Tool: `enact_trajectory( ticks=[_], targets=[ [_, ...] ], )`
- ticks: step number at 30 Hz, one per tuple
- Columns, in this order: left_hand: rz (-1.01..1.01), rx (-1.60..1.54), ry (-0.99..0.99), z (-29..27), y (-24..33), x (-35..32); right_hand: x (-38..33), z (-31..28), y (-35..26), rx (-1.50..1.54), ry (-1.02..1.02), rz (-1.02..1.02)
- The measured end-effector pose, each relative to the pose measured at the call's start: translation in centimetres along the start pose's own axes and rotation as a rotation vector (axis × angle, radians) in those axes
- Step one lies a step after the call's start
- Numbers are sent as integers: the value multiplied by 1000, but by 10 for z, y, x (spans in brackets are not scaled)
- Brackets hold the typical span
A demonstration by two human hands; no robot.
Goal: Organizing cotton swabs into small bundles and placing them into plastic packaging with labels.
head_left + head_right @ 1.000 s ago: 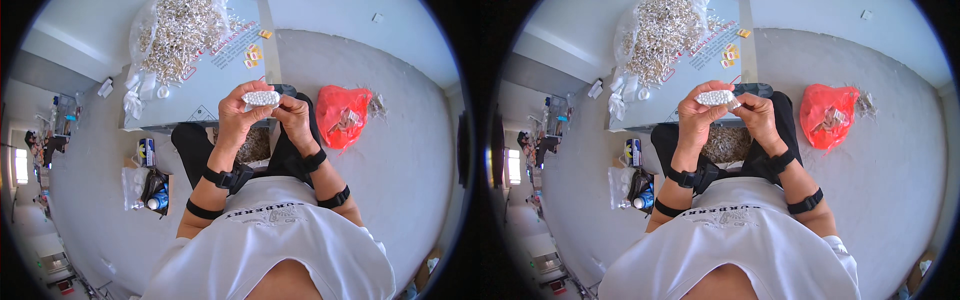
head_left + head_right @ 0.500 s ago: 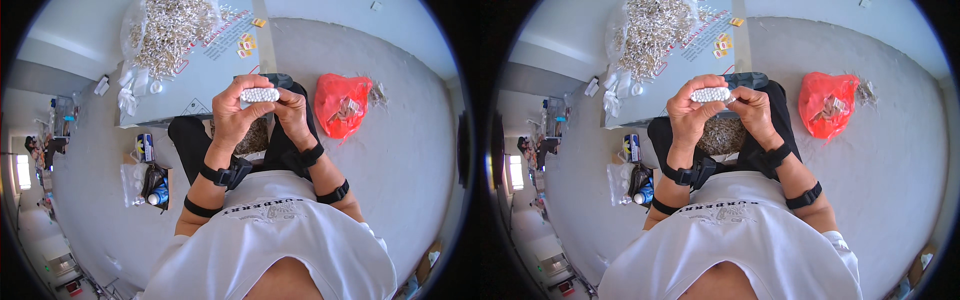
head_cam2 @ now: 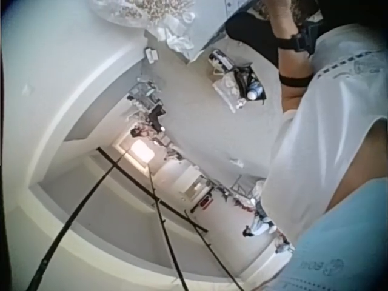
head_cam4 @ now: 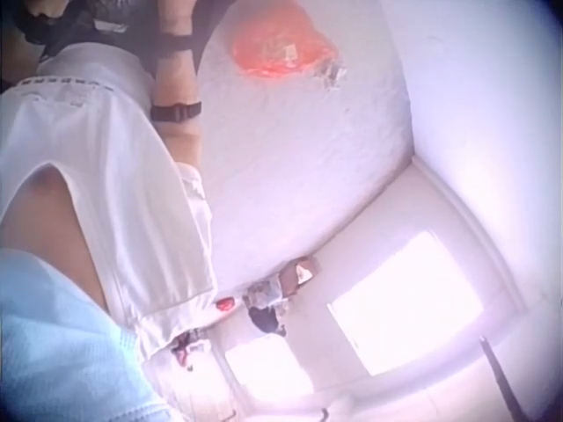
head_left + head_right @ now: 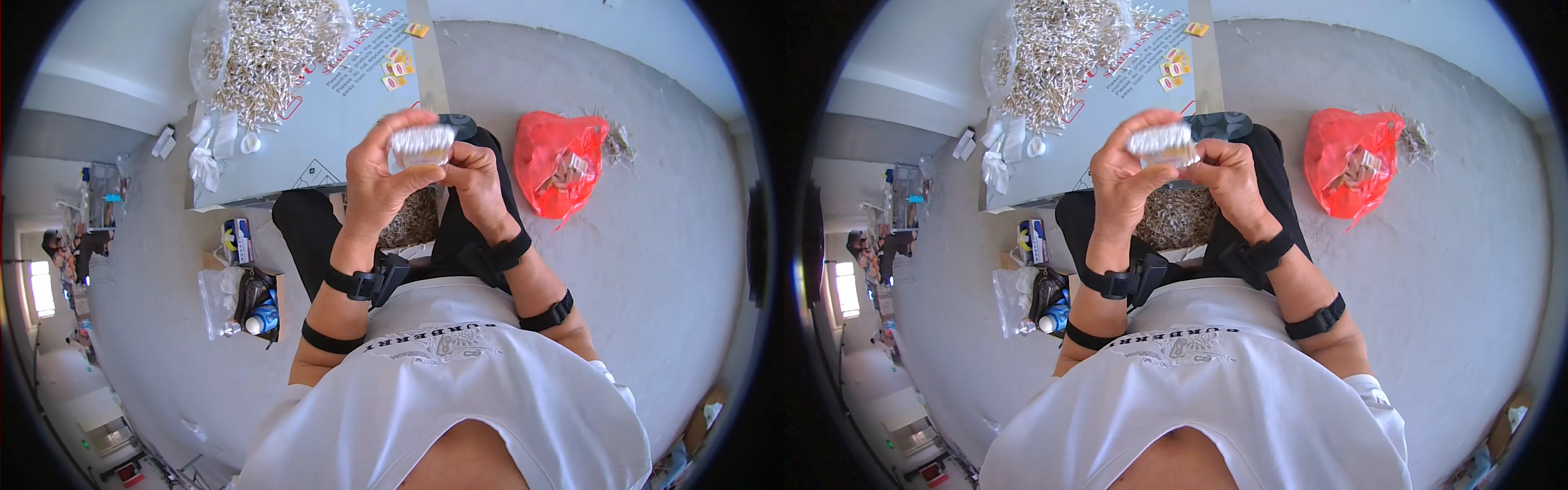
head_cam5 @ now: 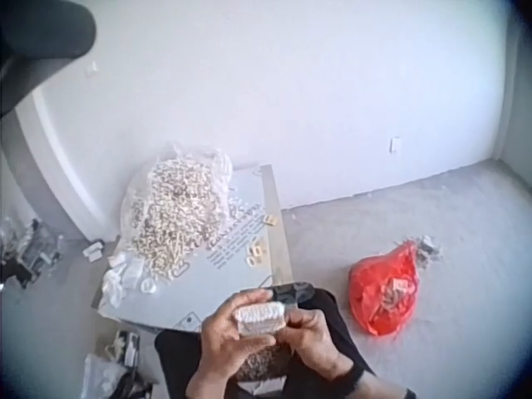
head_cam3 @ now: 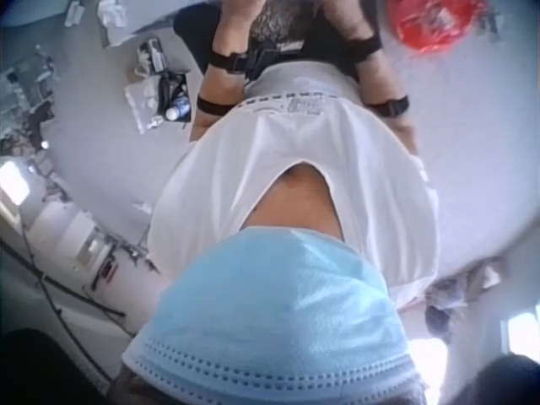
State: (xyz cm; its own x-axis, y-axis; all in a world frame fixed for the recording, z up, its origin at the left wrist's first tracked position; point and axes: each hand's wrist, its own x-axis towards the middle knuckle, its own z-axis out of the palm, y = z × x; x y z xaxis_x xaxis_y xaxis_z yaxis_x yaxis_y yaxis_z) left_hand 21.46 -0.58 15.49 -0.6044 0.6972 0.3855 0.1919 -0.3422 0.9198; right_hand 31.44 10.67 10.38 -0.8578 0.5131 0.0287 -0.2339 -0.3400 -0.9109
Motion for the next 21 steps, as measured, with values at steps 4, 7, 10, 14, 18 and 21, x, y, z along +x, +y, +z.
enact_trajectory(
  ticks=[4,7,10,14,18,21],
  targets=[
    [-5,47,85,-17,-7,-4,6,-8,-4,152,51,220],
    [111,305,37,-25,-5,-5,6,-10,-9,258,79,336],
    [201,706,-128,-16,0,-7,6,-12,-10,328,70,425],
    [409,923,-110,-10,-10,-9,5,-9,-12,499,64,504],
    [641,966,-9,-11,-17,-8,2,-7,-10,583,-69,474],
    [709,956,76,-9,-14,-5,-2,-4,-24,432,-107,339]
  ],
)
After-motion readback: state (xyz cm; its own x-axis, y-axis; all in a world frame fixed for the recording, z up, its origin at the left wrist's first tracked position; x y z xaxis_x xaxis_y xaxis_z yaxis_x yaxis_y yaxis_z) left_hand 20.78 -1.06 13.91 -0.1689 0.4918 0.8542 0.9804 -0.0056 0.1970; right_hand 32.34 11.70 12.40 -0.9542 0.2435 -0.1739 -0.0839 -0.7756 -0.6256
